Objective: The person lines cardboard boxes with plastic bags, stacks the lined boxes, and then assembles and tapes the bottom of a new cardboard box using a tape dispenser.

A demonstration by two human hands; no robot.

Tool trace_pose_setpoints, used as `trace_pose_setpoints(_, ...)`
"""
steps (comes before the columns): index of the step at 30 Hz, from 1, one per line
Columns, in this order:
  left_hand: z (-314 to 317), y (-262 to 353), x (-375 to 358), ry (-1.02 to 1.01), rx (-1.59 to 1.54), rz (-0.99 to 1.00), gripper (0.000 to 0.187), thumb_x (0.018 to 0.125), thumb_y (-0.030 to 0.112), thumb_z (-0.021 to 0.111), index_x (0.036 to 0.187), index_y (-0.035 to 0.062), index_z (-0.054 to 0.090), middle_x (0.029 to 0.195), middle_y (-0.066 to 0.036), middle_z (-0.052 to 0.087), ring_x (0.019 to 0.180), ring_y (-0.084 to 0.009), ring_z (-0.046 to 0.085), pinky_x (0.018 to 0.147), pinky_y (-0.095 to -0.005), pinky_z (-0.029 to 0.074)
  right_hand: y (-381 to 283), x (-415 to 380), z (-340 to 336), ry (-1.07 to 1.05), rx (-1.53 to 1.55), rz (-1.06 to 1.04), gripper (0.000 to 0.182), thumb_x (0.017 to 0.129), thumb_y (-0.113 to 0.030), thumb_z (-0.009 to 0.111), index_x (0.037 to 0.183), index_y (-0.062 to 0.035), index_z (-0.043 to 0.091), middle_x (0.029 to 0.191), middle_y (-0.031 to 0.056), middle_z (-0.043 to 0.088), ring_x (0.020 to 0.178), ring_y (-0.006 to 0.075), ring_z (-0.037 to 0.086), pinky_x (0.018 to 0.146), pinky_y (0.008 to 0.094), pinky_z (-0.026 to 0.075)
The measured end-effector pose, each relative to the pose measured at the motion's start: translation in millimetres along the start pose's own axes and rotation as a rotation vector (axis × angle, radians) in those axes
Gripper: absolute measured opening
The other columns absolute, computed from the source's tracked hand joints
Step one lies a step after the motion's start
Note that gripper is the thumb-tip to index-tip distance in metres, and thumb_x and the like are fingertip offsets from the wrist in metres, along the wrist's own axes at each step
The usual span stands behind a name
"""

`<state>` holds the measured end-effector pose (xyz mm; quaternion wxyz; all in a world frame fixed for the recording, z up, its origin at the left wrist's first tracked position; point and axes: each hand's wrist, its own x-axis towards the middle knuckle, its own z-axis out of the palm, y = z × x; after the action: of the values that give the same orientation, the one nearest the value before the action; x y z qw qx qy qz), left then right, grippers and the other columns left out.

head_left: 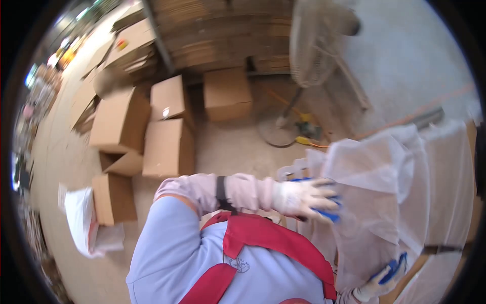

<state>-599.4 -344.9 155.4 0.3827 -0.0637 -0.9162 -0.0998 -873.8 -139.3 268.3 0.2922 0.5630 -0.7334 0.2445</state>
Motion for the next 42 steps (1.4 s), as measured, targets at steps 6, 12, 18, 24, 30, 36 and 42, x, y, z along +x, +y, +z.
trace_pose_setpoints(6, -68.1, 149.2, -286.2, -0.557, -0.123, -1.633, 0.066, 0.072, 0.036, 0.069, 0.127, 0.0069, 0.046, 0.117, -0.014, 0.055, 0.109, -0.0314, 0.052, 0.093, -0.0375, 0.04, -94.5, 2.2, 37.1, 0.056, 1.044, -0.129, 0.038, 0.093, -0.024, 0.04, 0.117, 0.0036, 0.053, 0.119, 0.0166, 0.056, 0.108, 0.0258, 0.054, 0.098, 0.0351, 0.035)
trace_pose_setpoints(12, -93.3, 245.7, -366.8, -0.484, -0.364, -2.041, 0.058, 0.076, 0.036, 0.067, 0.127, 0.0143, 0.049, 0.117, -0.013, 0.058, 0.109, -0.0314, 0.054, 0.092, -0.0379, 0.043, -296.8, 16.4, 140.3, -0.739, 0.843, -0.658, 0.037, 0.081, -0.015, 0.053, 0.114, 0.0009, 0.055, 0.113, 0.0168, 0.059, 0.101, 0.0316, 0.056, 0.092, 0.0383, 0.04)
trace_pose_setpoints(18, -93.6, 230.4, -415.3, -0.032, -0.477, -2.194, 0.057, 0.077, 0.028, 0.068, 0.128, 0.0103, 0.048, 0.112, -0.011, 0.062, 0.066, -0.0172, 0.063, 0.064, -0.0299, 0.051, -358.6, 11.6, 246.8, -1.015, 0.805, -0.716, 0.036, 0.08, -0.01, 0.052, 0.115, -0.0011, 0.056, 0.105, 0.0147, 0.063, 0.097, 0.0238, 0.06, 0.087, 0.0314, 0.043)
trace_pose_setpoints(24, -145.3, 209.0, -496.7, 0.151, -0.435, -2.306, 0.055, 0.079, 0.019, 0.066, 0.129, 0.0107, 0.046, 0.112, -0.009, 0.062, 0.075, -0.0113, 0.063, 0.059, -0.0264, 0.05, -503.3, 32.0, 367.0, -1.133, 0.973, -0.599, 0.035, 0.08, -0.016, 0.056, 0.113, -0.0051, 0.058, 0.108, 0.0153, 0.061, 0.099, 0.0319, 0.057, 0.087, 0.0373, 0.044)
trace_pose_setpoints(30, -202.1, 228.5, -544.7, 0.885, -0.082, -2.641, 0.054, 0.077, 0.02, 0.069, 0.126, 0.0067, 0.05, 0.101, -0.01, 0.066, 0.064, -0.0131, 0.061, 0.06, -0.0253, 0.051, -635.2, -2.9, 384.9, -1.564, 0.968, -0.777, 0.033, 0.086, -0.023, 0.054, 0.114, -0.0058, 0.057, 0.112, 0.0152, 0.059, 0.104, 0.0312, 0.055, 0.09, 0.0355, 0.042)
trace_pose_setpoints(36, -176.5, 159.6, -615.5, 0.69, -0.194, -2.522, 0.047, 0.075, 0.032, 0.068, 0.115, 0.0084, 0.059, 0.084, -0.008, 0.067, 0.061, -0.0131, 0.061, 0.058, -0.028, 0.049, -634.5, -37.6, 420.2, -1.646, 0.728, -0.982, 0.035, 0.087, -0.024, 0.052, 0.118, -0.0078, 0.055, 0.115, 0.0141, 0.058, 0.106, 0.0308, 0.054, 0.091, 0.0358, 0.041)
trace_pose_setpoints(42, -268.8, -25.1, -634.1, 0.687, -0.306, -2.436, 0.031, 0.078, 0.021, 0.066, 0.108, 0.0125, 0.064, 0.076, -0.004, 0.065, 0.061, -0.0106, 0.06, 0.054, -0.0266, 0.05, -615.4, -13.3, 551.6, -2.179, 0.936, -0.069, 0.036, 0.092, -0.027, 0.048, 0.119, -0.0035, 0.053, 0.102, 0.0076, 0.061, 0.092, 0.0168, 0.059, 0.083, 0.0289, 0.045)
